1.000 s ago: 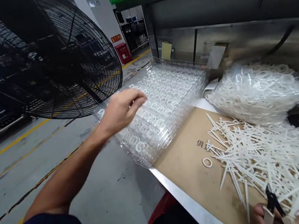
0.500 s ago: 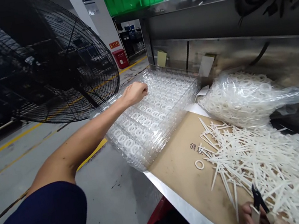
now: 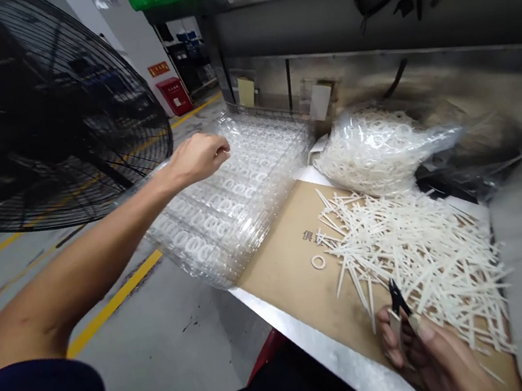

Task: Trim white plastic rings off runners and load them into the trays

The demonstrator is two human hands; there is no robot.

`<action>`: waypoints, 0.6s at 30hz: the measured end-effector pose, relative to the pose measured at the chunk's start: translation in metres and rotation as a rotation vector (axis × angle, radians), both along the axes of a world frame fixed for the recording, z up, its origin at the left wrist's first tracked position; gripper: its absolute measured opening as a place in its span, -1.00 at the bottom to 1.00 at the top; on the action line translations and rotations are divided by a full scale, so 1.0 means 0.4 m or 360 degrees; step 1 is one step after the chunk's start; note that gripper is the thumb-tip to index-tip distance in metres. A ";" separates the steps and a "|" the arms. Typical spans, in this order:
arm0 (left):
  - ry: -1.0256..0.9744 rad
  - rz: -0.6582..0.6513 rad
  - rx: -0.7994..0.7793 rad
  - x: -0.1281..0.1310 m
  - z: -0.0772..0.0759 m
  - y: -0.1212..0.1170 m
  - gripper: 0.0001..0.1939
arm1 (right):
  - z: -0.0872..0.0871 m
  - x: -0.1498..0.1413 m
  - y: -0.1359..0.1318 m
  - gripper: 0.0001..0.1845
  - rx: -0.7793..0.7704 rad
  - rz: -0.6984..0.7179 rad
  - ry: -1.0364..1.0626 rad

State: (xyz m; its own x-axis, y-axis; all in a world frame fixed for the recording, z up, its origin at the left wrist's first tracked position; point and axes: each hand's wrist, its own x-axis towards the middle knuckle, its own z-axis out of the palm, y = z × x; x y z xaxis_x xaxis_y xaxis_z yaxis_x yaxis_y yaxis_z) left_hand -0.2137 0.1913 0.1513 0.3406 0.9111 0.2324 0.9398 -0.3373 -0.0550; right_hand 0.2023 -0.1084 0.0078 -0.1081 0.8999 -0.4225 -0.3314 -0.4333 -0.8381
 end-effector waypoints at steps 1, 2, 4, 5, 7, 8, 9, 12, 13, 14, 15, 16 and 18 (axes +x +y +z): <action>-0.0020 -0.0088 0.0024 0.030 0.007 -0.037 -0.72 | 0.010 -0.003 -0.001 -0.48 0.0026 -0.0005 -0.0009; -0.0049 -0.0177 0.0031 0.063 0.013 -0.080 -0.70 | 0.017 -0.004 -0.002 -0.50 0.0065 -0.0001 -0.0026; -0.0091 -0.0318 0.0023 0.134 0.013 -0.180 -0.62 | 0.026 -0.005 -0.004 -0.50 0.0137 0.0024 -0.0052; -0.0086 -0.0395 -0.0012 0.170 0.005 -0.232 -0.54 | 0.027 -0.005 -0.005 -0.50 0.0163 0.0030 -0.0059; -0.0170 -0.0532 -0.0091 0.237 -0.036 -0.327 -0.53 | 0.026 -0.004 -0.007 -0.50 0.0190 0.0033 -0.0063; -0.0244 -0.0571 -0.0134 0.268 -0.069 -0.366 -0.60 | 0.025 -0.005 -0.009 -0.51 0.0199 0.0046 -0.0056; -0.0313 -0.0585 -0.0190 0.297 -0.109 -0.396 -0.68 | 0.023 -0.005 -0.010 -0.52 0.0208 0.0063 -0.0045; -0.0452 -0.0567 -0.0400 0.365 -0.240 -0.430 -0.74 | 0.020 -0.006 -0.011 -0.53 0.0224 0.0101 -0.0023; -0.0470 -0.0557 -0.0454 0.380 -0.278 -0.428 -0.75 | 0.020 -0.006 -0.011 -0.53 0.0223 0.0103 -0.0024; -0.0480 -0.0549 -0.0497 0.392 -0.308 -0.421 -0.76 | 0.020 -0.006 -0.010 -0.52 0.0220 0.0098 -0.0031; -0.0487 -0.0543 -0.0530 0.401 -0.331 -0.413 -0.79 | 0.020 -0.006 -0.008 -0.52 0.0221 0.0090 -0.0040; -0.0490 -0.0536 -0.0564 0.406 -0.347 -0.406 -0.82 | 0.021 -0.006 -0.007 -0.52 0.0222 0.0085 -0.0048; -0.0483 -0.0521 -0.0619 0.411 -0.360 -0.396 -0.89 | 0.024 -0.006 -0.004 -0.51 0.0231 0.0085 -0.0049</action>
